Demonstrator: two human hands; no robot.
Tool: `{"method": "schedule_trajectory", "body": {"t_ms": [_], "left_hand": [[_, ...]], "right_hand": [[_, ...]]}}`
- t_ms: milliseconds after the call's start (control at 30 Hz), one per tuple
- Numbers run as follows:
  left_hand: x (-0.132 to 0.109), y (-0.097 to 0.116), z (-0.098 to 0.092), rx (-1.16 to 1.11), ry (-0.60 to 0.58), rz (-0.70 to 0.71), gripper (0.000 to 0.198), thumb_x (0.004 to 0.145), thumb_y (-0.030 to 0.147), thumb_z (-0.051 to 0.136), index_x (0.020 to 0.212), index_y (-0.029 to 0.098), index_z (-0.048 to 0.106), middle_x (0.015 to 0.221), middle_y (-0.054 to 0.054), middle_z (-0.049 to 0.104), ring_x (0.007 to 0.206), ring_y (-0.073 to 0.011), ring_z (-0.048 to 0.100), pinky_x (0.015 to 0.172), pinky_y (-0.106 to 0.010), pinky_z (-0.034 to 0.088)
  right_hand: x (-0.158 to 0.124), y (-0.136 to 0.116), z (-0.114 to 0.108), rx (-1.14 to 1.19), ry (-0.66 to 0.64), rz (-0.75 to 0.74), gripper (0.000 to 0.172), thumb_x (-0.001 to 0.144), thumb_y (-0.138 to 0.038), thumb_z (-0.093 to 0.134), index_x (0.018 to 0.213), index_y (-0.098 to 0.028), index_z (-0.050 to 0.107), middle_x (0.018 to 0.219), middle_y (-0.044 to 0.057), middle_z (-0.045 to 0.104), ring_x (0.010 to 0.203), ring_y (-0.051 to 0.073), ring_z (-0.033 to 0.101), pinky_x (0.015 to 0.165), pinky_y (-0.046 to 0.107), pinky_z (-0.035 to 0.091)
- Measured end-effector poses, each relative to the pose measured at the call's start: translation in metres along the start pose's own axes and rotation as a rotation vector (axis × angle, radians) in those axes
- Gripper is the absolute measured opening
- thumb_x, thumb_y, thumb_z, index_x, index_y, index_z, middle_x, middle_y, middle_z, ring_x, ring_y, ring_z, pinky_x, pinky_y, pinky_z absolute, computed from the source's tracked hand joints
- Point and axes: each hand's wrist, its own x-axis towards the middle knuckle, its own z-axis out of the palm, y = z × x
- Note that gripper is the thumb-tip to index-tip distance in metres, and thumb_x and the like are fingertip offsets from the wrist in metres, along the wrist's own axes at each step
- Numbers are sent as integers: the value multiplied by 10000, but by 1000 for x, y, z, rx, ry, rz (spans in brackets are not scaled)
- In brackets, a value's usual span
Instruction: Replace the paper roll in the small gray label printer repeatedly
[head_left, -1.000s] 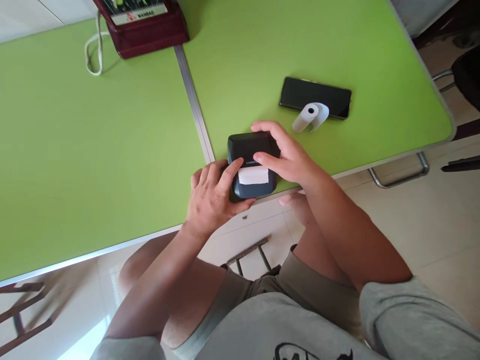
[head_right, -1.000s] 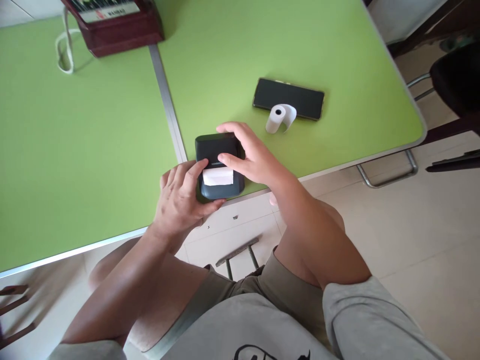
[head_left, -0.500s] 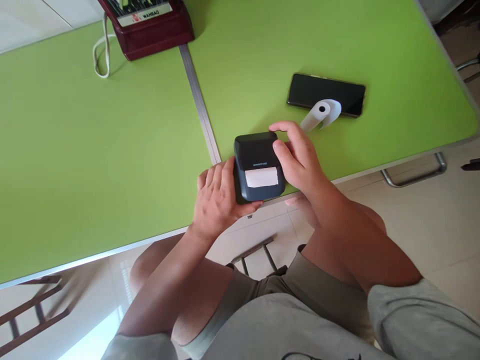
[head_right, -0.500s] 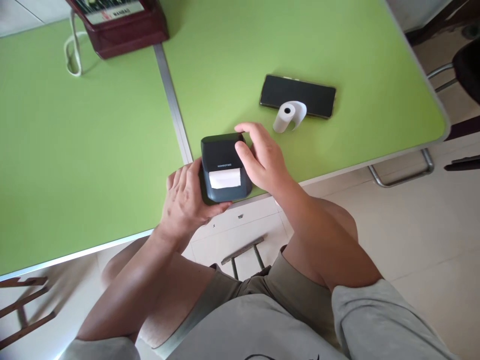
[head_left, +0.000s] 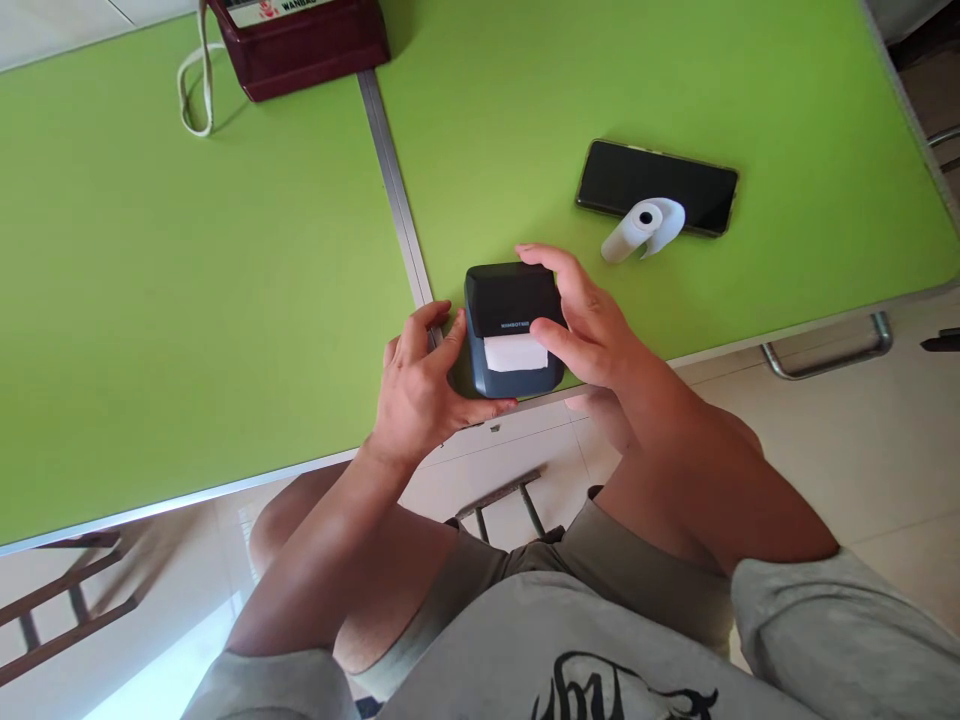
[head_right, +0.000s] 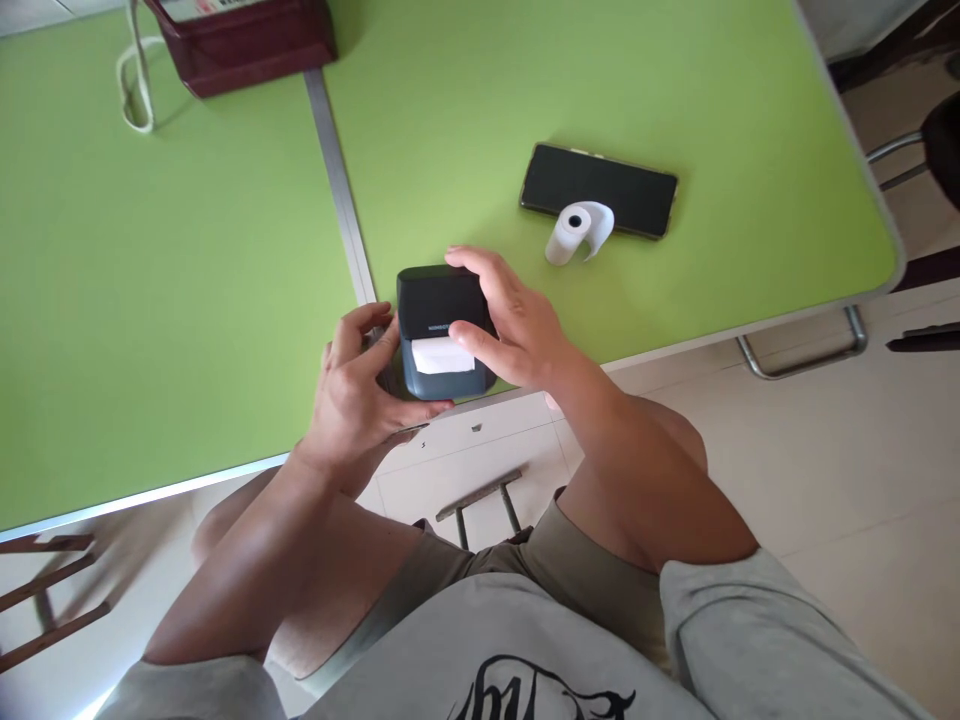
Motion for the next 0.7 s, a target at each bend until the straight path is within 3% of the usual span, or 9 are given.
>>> {"method": "schedule_trajectory", "body": {"t_ms": [167,267,400,500,600,700], "left_hand": [[2,0,0,-3,-15,1,1052,717,903,696,1456,160,595,1474,-238,548,1299,-397,614,1047,-562,531],[2,2,1,14,-25,8,1036,766,880,669,1503,166,529,1460,-228,576,1302,-381,614,1066,-544,508],[1,4,4,44,-11,10,1047,810,881,610,1539,152,425,1467,-234,597,1333,-366,604,1083,-497,474],[0,6,6,63,9,22,1053,835,890,555,1545,129,396,1464,-247,602,1333,-369,606,1093,-493,454],[0,7,7,84,13,30,1042,859,892,510,1548,119,396,1465,-249,607,1323,-368,614,1101,-488,438],[-1,8,6,100,18,38,1029,881,888,476,1549,108,400,1471,-244,609,1320,-359,619,1094,-473,434]], "right_hand": [[0,2,0,-20,-10,-8,700,888,-544,617,1502,-276,414,1603,116,517,1342,324,603,1066,515,563],[-4,4,1,-28,50,5,674,864,-479,678,1465,-289,440,1557,114,526,1167,281,671,970,470,607],[-4,5,0,-104,248,0,510,845,-478,740,1291,-302,566,1262,69,618,770,175,648,711,397,613],[4,-6,-4,-200,394,-3,300,956,-532,636,1156,-311,606,928,24,658,734,193,650,725,413,606],[14,-24,-7,-231,398,12,267,1055,-527,480,1118,-303,611,732,-5,643,735,199,682,731,389,597],[21,-37,-8,-260,383,-8,221,1045,-459,519,1003,-273,630,767,-3,707,653,169,665,644,348,553]]}}
